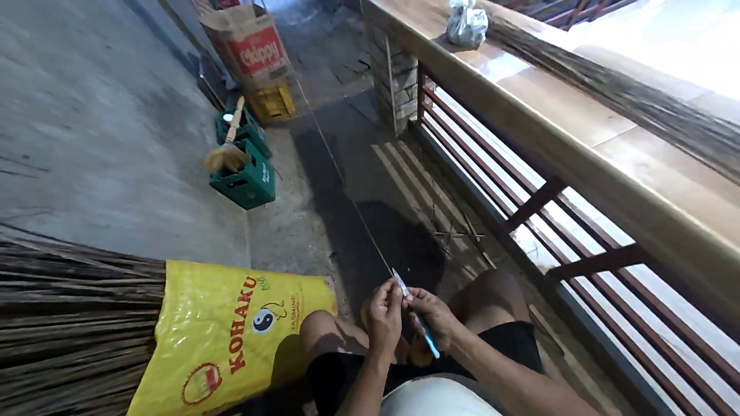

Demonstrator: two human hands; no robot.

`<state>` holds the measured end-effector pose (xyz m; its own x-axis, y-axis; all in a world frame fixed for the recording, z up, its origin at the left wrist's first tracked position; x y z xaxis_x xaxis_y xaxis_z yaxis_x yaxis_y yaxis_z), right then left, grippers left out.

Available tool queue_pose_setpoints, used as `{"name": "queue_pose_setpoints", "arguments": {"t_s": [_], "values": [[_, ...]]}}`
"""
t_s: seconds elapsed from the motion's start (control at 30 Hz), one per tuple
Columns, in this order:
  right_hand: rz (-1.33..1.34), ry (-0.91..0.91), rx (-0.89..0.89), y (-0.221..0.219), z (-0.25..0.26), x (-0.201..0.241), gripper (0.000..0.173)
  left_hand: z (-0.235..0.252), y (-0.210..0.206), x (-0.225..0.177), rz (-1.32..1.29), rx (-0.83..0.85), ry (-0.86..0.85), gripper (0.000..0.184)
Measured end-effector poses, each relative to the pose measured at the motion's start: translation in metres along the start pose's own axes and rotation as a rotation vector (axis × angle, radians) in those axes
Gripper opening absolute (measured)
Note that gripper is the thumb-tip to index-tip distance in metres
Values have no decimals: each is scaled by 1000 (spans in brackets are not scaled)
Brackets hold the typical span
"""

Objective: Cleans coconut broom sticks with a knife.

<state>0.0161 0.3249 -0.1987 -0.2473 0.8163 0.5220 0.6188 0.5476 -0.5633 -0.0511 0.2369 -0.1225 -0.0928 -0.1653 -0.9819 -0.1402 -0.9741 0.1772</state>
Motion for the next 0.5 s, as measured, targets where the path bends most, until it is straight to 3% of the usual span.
{"name": "queue_pose_setpoints", "arguments": {"t_s": [0.17, 0.33, 0.5], "values": [[8, -15, -17, -11, -8, -6, 19, 9, 8, 2, -63, -104, 27, 19], [-100, 101, -106, 11, -2, 15, 22, 23, 49, 5, -67, -168, 38, 25], [-263, 268, 99, -7, -9, 41, 20, 13, 85, 19, -67, -201, 109, 25]]}}
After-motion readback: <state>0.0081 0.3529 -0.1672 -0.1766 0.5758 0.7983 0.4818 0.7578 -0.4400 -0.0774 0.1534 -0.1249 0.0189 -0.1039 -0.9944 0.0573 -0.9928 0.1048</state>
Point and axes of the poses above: each hand's wrist, its own z-axis towards the middle knuckle, its own y-axis out of the back of the hand, x = y × z, the point moved 8 cm from there along z, towards the middle knuckle, and after that the axes turned 13 degrees about -x, right-handed, at the moved point
